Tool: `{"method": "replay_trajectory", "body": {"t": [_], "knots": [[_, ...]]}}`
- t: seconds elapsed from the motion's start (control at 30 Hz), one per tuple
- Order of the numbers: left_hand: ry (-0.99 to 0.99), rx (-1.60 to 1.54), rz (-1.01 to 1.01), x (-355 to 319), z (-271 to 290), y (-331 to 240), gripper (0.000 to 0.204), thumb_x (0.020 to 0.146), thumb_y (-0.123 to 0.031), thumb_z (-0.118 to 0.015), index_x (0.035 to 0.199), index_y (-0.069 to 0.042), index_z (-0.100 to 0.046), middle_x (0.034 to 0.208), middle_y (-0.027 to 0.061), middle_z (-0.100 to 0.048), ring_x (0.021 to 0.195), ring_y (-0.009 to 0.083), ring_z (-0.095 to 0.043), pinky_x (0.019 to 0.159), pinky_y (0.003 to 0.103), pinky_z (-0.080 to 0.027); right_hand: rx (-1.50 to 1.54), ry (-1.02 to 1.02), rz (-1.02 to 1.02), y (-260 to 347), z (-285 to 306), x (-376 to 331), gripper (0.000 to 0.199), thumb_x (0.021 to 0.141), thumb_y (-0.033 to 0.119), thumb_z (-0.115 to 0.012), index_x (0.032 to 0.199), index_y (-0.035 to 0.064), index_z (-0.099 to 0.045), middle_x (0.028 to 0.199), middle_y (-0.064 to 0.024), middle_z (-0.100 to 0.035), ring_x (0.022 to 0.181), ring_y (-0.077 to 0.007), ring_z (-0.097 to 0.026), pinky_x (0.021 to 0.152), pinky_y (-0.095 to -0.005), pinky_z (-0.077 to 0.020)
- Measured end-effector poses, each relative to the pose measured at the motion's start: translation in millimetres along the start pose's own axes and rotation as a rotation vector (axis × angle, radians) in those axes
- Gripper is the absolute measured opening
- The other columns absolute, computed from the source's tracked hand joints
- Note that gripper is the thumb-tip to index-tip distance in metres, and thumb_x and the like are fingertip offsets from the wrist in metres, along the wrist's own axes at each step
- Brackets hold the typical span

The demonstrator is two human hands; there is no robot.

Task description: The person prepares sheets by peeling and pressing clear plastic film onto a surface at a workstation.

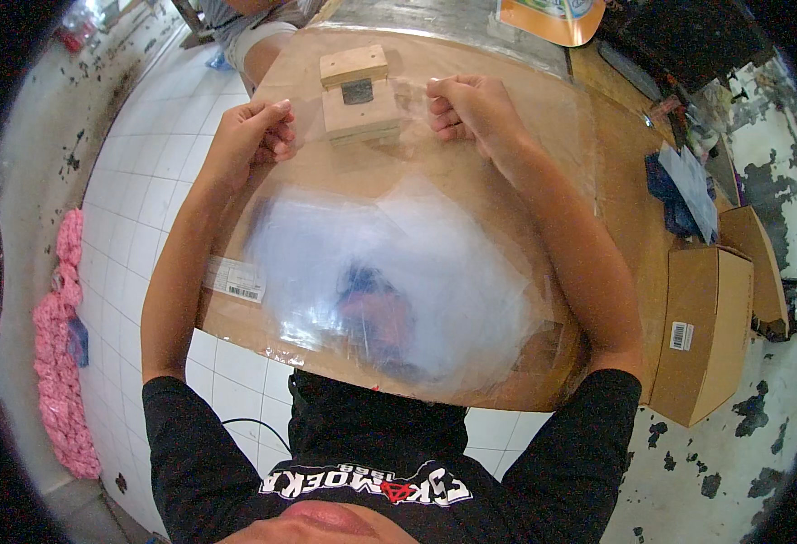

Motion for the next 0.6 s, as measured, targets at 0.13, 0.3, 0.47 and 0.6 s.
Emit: {"method": "replay_trajectory", "body": {"t": [0.13, 0.3, 0.47, 0.6], "knots": [[-0.021, 0.050, -0.002, -1.8, -2.0, -2.9, 0.024, 0.091, -0.023, -0.062, 0.080, -0.002, -0.060, 0.064, 0.0056, -0.059, 0.047, 0.0086, -0.052, 0.045, 0.022, -0.045, 0.004, -0.009, 0.004, -2.3, 3.3, 1.8, 0.023, 0.088, 0.028, -0.063, 0.089, 0.0049, -0.062, 0.074, -0.0004, -0.057, 0.059, -0.0093, -0.057, 0.054, -0.0219, -0.0487], [-0.013, 0.046, -0.011, -1.5, 0.3, -1.6, 0.024, 0.091, -0.024, -0.063, 0.079, -0.003, -0.060, 0.066, 0.0052, -0.060, 0.048, 0.0084, -0.054, 0.046, 0.022, -0.047, 0.014, 0.011, 0.005, -0.7, 0.4, 0.4, 0.021, 0.088, 0.026, -0.063, 0.088, 0.0045, -0.062, 0.074, -0.0004, -0.058, 0.058, -0.0091, -0.057, 0.052, -0.0217, -0.0490], [-0.003, 0.046, -0.016, 1.4, 2.7, 0.9, 0.025, 0.091, -0.025, -0.062, 0.078, -0.003, -0.061, 0.066, 0.0040, -0.061, 0.049, 0.0080, -0.056, 0.048, 0.022, -0.050, 0.025, 0.002, 0.032, -1.4, 1.2, 1.1, 0.019, 0.089, 0.023, -0.062, 0.087, 0.0045, -0.062, 0.073, 0.0001, -0.058, 0.057, -0.0076, -0.057, 0.052, -0.0206, -0.0490], [-0.008, 0.018, -0.015, 1.2, 4.4, 1.9, 0.024, 0.091, -0.023, -0.063, 0.078, -0.003, -0.061, 0.065, 0.0049, -0.060, 0.048, 0.0087, -0.055, 0.047, 0.022, -0.049, 0.027, 0.003, 0.049, -1.6, 0.4, 1.9, 0.018, 0.090, 0.022, -0.062, 0.086, 0.0045, -0.062, 0.073, 0.0002, -0.058, 0.056, -0.0069, -0.057, 0.051, -0.0202, -0.0491]]}}
Point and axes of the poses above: each hand's wrist, its own x-axis towards the middle knuckle, its own z-axis out of the back of the hand, y = z × x, the point moved 7 cm from there along x, towards the middle knuckle
